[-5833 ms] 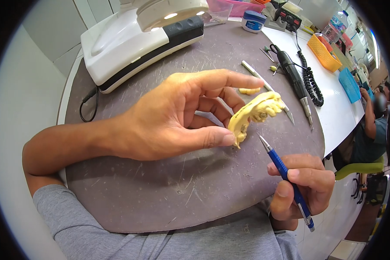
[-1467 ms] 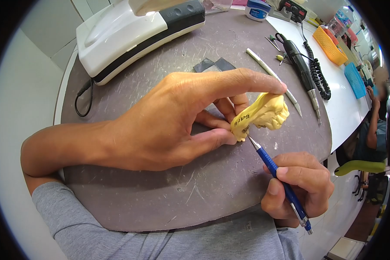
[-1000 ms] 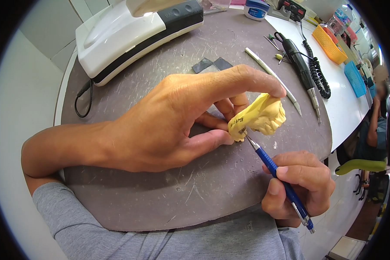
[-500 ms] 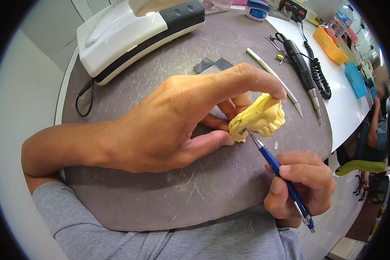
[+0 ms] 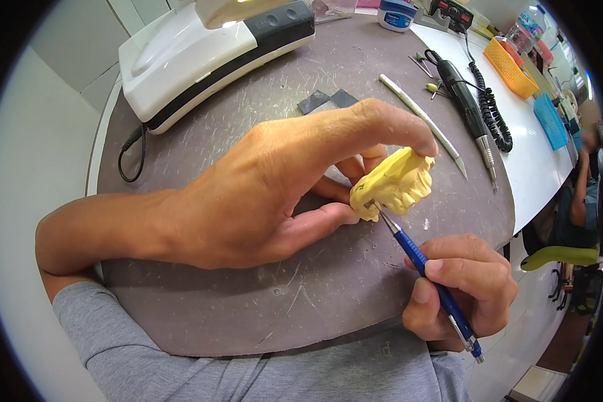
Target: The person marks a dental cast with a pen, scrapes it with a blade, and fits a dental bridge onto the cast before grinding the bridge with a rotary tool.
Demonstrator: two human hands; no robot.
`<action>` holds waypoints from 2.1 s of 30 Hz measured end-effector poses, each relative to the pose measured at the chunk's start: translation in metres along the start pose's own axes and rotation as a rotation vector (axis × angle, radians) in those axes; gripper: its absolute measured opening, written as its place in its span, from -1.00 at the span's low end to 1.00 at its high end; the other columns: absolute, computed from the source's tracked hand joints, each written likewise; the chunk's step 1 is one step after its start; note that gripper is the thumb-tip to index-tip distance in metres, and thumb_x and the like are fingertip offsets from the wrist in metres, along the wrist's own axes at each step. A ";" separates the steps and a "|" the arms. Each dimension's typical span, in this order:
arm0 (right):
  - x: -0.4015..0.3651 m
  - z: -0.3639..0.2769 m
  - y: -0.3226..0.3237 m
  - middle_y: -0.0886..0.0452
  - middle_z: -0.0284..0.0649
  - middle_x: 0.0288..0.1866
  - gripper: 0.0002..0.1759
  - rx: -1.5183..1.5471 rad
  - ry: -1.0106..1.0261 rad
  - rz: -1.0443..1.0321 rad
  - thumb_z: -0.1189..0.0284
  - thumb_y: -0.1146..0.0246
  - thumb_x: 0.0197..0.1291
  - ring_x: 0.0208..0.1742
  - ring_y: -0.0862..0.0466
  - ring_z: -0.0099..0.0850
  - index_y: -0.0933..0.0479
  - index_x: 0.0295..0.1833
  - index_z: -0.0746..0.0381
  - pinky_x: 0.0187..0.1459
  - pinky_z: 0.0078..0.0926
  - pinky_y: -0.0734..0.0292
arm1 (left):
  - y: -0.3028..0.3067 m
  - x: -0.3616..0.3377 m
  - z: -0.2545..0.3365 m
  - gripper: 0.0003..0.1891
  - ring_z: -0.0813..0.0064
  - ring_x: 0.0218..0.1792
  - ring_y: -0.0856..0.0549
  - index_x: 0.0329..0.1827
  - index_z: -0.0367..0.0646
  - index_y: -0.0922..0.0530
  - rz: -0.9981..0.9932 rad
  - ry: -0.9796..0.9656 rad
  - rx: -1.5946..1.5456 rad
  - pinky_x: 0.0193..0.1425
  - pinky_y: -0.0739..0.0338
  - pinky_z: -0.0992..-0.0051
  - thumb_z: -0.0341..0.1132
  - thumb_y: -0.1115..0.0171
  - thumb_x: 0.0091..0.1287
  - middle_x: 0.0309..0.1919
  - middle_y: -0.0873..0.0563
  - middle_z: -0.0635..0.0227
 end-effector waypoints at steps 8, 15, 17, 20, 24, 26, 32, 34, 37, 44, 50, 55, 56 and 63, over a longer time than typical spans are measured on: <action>0.001 -0.001 0.000 -0.69 -0.13 -0.49 -0.65 -0.005 -0.033 0.015 0.65 -0.46 -0.18 -0.57 -0.72 -0.38 -0.55 -0.21 0.25 -0.54 -0.55 -0.62 | -0.001 -0.002 0.002 -0.30 0.32 0.22 -0.65 0.45 -0.20 -0.15 -0.030 -0.028 -0.041 0.30 -0.66 0.37 -0.69 -0.28 0.30 0.39 -0.36 0.12; 0.001 -0.002 -0.002 -0.69 -0.15 -0.49 -0.65 -0.018 0.006 -0.012 0.63 -0.49 -0.16 -0.56 -0.73 -0.38 -0.56 -0.20 0.23 -0.54 -0.55 -0.62 | 0.000 -0.002 0.001 -0.29 0.34 0.19 -0.65 0.44 -0.21 -0.14 -0.034 -0.011 -0.095 0.29 -0.66 0.36 -0.71 -0.27 0.29 0.39 -0.35 0.12; 0.002 -0.002 -0.002 -0.70 -0.15 -0.48 -0.65 -0.015 -0.003 -0.018 0.63 -0.50 -0.16 -0.56 -0.73 -0.38 -0.56 -0.20 0.23 -0.54 -0.55 -0.62 | 0.000 -0.002 0.001 -0.30 0.34 0.18 -0.66 0.44 -0.21 -0.14 -0.037 -0.009 -0.101 0.28 -0.66 0.36 -0.72 -0.27 0.29 0.39 -0.35 0.11; 0.002 -0.002 -0.002 -0.70 -0.15 -0.48 -0.65 -0.032 0.002 -0.010 0.63 -0.50 -0.15 -0.56 -0.73 -0.38 -0.56 -0.20 0.22 -0.54 -0.55 -0.61 | -0.001 -0.001 0.001 -0.30 0.34 0.18 -0.66 0.44 -0.21 -0.14 -0.039 -0.011 -0.091 0.28 -0.66 0.37 -0.72 -0.26 0.30 0.39 -0.35 0.11; 0.002 -0.002 -0.001 -0.70 -0.15 -0.47 -0.65 -0.026 -0.014 -0.029 0.62 -0.51 -0.14 -0.55 -0.73 -0.37 -0.56 -0.20 0.22 -0.53 -0.54 -0.62 | -0.001 -0.001 0.002 -0.30 0.35 0.17 -0.66 0.45 -0.21 -0.13 -0.050 -0.002 -0.099 0.28 -0.66 0.37 -0.72 -0.25 0.30 0.38 -0.35 0.11; 0.002 -0.002 -0.001 -0.70 -0.15 -0.47 -0.65 -0.016 -0.010 -0.035 0.61 -0.51 -0.14 -0.55 -0.74 -0.37 -0.56 -0.19 0.22 -0.53 -0.54 -0.63 | -0.001 -0.001 0.001 -0.30 0.35 0.17 -0.66 0.45 -0.20 -0.12 -0.053 -0.006 -0.081 0.28 -0.65 0.38 -0.72 -0.24 0.30 0.38 -0.36 0.11; 0.002 -0.002 -0.001 -0.70 -0.15 -0.47 -0.65 0.005 -0.007 -0.017 0.61 -0.52 -0.13 -0.55 -0.73 -0.36 -0.56 -0.19 0.22 -0.53 -0.53 -0.63 | -0.001 -0.001 0.001 -0.30 0.35 0.17 -0.66 0.46 -0.22 -0.11 -0.057 -0.004 -0.082 0.29 -0.65 0.37 -0.71 -0.23 0.31 0.38 -0.36 0.09; 0.002 -0.002 -0.002 -0.70 -0.15 -0.47 -0.65 -0.005 -0.012 -0.026 0.62 -0.51 -0.14 -0.55 -0.73 -0.37 -0.56 -0.20 0.23 -0.52 -0.52 -0.64 | -0.001 0.000 0.001 -0.30 0.36 0.17 -0.66 0.46 -0.22 -0.11 -0.058 -0.009 -0.077 0.28 -0.65 0.37 -0.71 -0.23 0.32 0.38 -0.36 0.08; 0.002 -0.002 -0.001 -0.69 -0.15 -0.47 -0.65 0.001 -0.021 -0.011 0.63 -0.51 -0.15 -0.55 -0.73 -0.37 -0.56 -0.20 0.23 -0.52 -0.52 -0.64 | 0.000 -0.001 0.002 -0.30 0.36 0.17 -0.66 0.46 -0.22 -0.11 -0.059 -0.012 -0.073 0.28 -0.66 0.37 -0.72 -0.23 0.31 0.38 -0.35 0.08; 0.002 -0.003 -0.001 -0.69 -0.16 -0.48 -0.64 -0.011 -0.030 -0.017 0.65 -0.48 -0.18 -0.55 -0.72 -0.38 -0.56 -0.21 0.23 -0.53 -0.53 -0.63 | 0.000 -0.001 0.002 -0.26 0.36 0.18 -0.66 0.46 -0.21 -0.08 -0.074 -0.009 -0.067 0.27 -0.66 0.37 -0.72 -0.25 0.29 0.37 -0.35 0.06; -0.005 -0.003 0.001 -0.67 -0.18 -0.49 -0.65 0.024 -0.018 0.057 0.62 -0.48 -0.14 -0.56 -0.70 -0.38 -0.56 -0.19 0.22 -0.54 -0.53 -0.62 | 0.002 -0.006 0.004 -0.27 0.40 0.08 -0.71 0.33 -0.17 -0.10 0.048 0.132 0.018 0.25 -0.67 0.39 -0.67 -0.40 0.22 0.12 -0.51 0.16; -0.007 -0.007 0.000 -0.68 -0.18 -0.44 -0.66 -0.123 0.009 -0.019 0.56 -0.50 -0.04 -0.50 -0.72 -0.35 -0.55 -0.13 0.22 -0.52 -0.51 -0.64 | 0.005 -0.009 0.007 -0.29 0.43 0.07 -0.72 0.28 -0.15 -0.14 0.118 0.210 0.050 0.22 -0.69 0.41 -0.65 -0.45 0.20 0.05 -0.54 0.21; -0.007 -0.008 -0.002 -0.68 -0.17 -0.45 -0.66 -0.122 -0.022 -0.010 0.54 -0.52 -0.05 -0.51 -0.72 -0.34 -0.55 -0.15 0.23 -0.49 -0.50 -0.66 | 0.007 -0.010 0.007 -0.28 0.43 0.08 -0.71 0.27 -0.16 -0.15 0.116 0.225 0.065 0.21 -0.69 0.41 -0.64 -0.46 0.20 0.05 -0.53 0.21; -0.006 -0.008 -0.009 -0.70 -0.20 -0.50 -0.68 -0.102 -0.032 -0.024 0.57 -0.50 -0.11 -0.55 -0.72 -0.37 -0.56 -0.20 0.22 -0.57 -0.55 -0.56 | 0.011 -0.020 0.009 -0.30 0.40 0.03 -0.76 0.16 -0.18 -0.18 0.109 0.115 0.224 0.12 -0.76 0.45 -0.57 -0.55 0.14 -0.03 -0.50 0.25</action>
Point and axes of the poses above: each hand's wrist, its own x-axis towards the middle knuckle, its own y-axis out of the back of the hand, z = x × y, the point moved 3 cm from there along x, towards the middle knuckle
